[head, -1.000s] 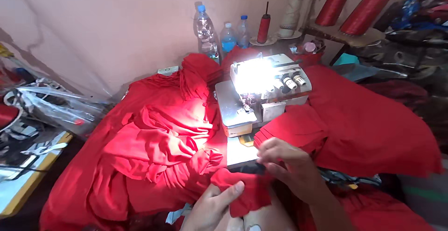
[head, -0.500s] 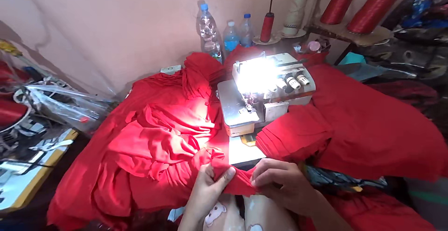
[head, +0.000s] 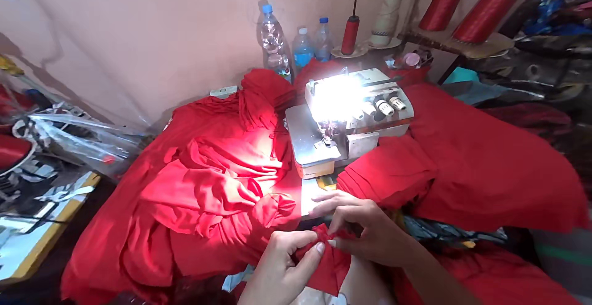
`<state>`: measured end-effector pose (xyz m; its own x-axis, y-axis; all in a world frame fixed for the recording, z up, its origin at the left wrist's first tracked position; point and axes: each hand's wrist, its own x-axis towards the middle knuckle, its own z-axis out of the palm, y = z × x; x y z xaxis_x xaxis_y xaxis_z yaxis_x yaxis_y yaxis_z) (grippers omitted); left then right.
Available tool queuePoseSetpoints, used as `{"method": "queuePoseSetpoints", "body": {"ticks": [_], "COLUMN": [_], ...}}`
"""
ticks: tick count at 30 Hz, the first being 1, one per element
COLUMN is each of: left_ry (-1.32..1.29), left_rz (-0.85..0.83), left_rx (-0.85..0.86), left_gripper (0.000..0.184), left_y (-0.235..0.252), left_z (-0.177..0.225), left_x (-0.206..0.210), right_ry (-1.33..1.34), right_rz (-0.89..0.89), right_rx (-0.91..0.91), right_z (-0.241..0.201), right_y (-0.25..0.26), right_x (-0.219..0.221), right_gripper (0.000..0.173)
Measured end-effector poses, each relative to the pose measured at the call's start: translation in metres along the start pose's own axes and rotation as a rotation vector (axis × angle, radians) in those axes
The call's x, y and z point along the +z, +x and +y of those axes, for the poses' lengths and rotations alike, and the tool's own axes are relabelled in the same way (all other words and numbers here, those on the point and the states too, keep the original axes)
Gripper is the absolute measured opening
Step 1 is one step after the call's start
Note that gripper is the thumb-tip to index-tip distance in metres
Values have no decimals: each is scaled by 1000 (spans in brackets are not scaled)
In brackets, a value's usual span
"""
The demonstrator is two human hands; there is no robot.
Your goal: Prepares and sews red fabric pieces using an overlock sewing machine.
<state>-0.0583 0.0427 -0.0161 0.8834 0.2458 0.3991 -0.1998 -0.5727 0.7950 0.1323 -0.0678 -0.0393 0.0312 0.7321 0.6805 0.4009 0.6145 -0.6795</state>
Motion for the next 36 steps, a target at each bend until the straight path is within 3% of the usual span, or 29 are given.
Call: {"method": "queuePoseSetpoints", "body": {"ticks": [4, 6, 10, 12, 13, 15, 17, 19, 21, 23, 25, 28, 30, 32, 34, 36], "left_ry": [13, -35, -541, -799, -807, -508, 7, 373, 434, 307, -6, -804, -1060, -944, -1089, -1174], "left_rz": [-22, -30, -273, -217, -168, -141, -105, 44, 264, 464, 529, 275, 65, 25, 112, 124], "left_rx": [5, -28, 99, 214, 253, 271, 170, 83, 110, 147, 119, 41, 2, 39, 113, 201], "left_gripper": [25, 29, 31, 41, 36, 19, 38, 61, 48, 28, 16, 29, 32, 33, 27, 34], "left_y": [1, 0, -9, -10, -10, -9, -4, 4, 15, 21, 18, 0, -5, -8, -12, -16], "left_z": [-3, -6, -27, -34, -37, -43, -36, -27, -32, -43, -56, -63, -61, -62, -69, -75], "left_x": [-5, -12, -35, -31, -28, -27, -19, 5, 27, 40, 44, 41, 41, 42, 43, 36], "right_ry": [-19, -31, 394, 592, 653, 532, 97, -360, -571, -469, -98, 626, 907, 874, 634, 486], "right_rz": [-151, -155, -82, -18, 9, 46, 45, 21, 28, 67, 88, 75, 29, -1, -3, 1], "right_rx": [119, 52, -27, -4, -1, -4, -42, -133, -186, -161, -60, 132, 232, 240, 202, 190], "right_z": [-4, -2, 4, 2, -1, -13, -27, -33, -34, -34, -32, -21, -17, -17, -18, -18], "right_y": [-3, -3, -4, -5, -6, -5, -3, -2, -3, -5, -9, -16, -19, -17, -12, -8], "right_x": [-2, -3, -7, -8, -8, -9, -10, -6, -3, -5, -11, -14, -11, -9, -12, -11], "right_gripper": [17, 15, 17, 20, 21, 20, 21, 22, 21, 21, 23, 19, 20, 18, 13, 10]}}
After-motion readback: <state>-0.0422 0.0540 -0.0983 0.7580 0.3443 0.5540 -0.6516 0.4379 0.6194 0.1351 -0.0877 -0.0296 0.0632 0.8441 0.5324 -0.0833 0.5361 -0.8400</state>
